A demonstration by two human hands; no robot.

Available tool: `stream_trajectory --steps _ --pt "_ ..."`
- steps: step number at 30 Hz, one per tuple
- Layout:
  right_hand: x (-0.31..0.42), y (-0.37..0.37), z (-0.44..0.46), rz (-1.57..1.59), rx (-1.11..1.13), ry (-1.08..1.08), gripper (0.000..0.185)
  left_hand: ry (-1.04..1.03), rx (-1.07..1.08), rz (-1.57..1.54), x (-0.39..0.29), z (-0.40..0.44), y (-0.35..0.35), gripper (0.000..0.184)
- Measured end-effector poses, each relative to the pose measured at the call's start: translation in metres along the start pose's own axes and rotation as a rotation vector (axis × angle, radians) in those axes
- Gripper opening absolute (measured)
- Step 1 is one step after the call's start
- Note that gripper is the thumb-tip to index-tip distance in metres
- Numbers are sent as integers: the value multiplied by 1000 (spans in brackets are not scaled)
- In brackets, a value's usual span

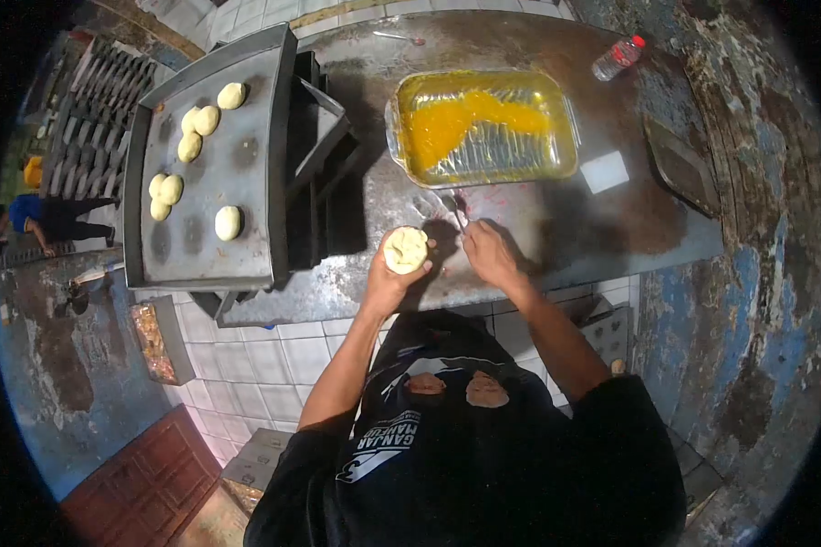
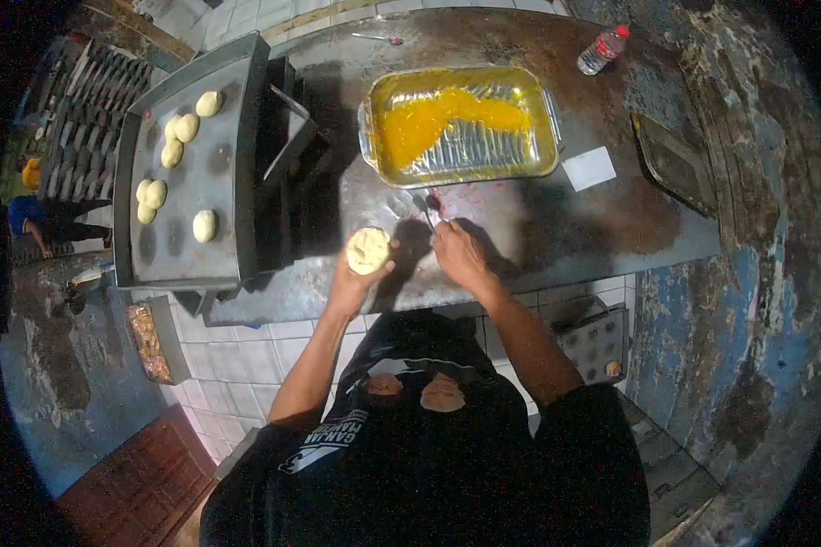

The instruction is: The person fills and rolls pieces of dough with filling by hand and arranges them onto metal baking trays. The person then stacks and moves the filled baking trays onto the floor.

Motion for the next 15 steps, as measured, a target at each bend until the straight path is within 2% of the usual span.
stream_trajectory --steps 2,3,4,6,8,10,12,14,15 --pt "33 41 41 209 -206 77 21 58 -42 76 -6 27 14 52" --pt "31 34 62 120 -244 106 24 23 -61 42 -7 40 18 44" --pt "27 29 82 113 -235 102 24 33 -61 34 -9 52 21 44" --pt "17 1 115 -199 46 68 22 -35 -120 217 -15 75 28 43" --pt "21 -9 139 -281 48 84 21 -51 -133 176 -12 96 30 43" --pt "16 -30 152 -317 162 65 21 -89 -161 220 -15 112 34 42" --pt "15 -31 156 -246 113 69 23 -99 -193 287 -15 125 38 42" --pt "10 -19 158 177 -8 -16 26 -105 -223 354 -13 133 40 42" --pt "12 -6 158 174 -2 -14 26 -142 -247 390 -13 138 41 42"
Point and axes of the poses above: each hand's wrist, its own z-axis towards the middle knuckle, its own y-axis out of the back of the hand, x = y × z, the point moved 7 cm from there along z, towards the middle knuckle, and after that the axes turned 11 degrees about -x, right-handed, at the moved point
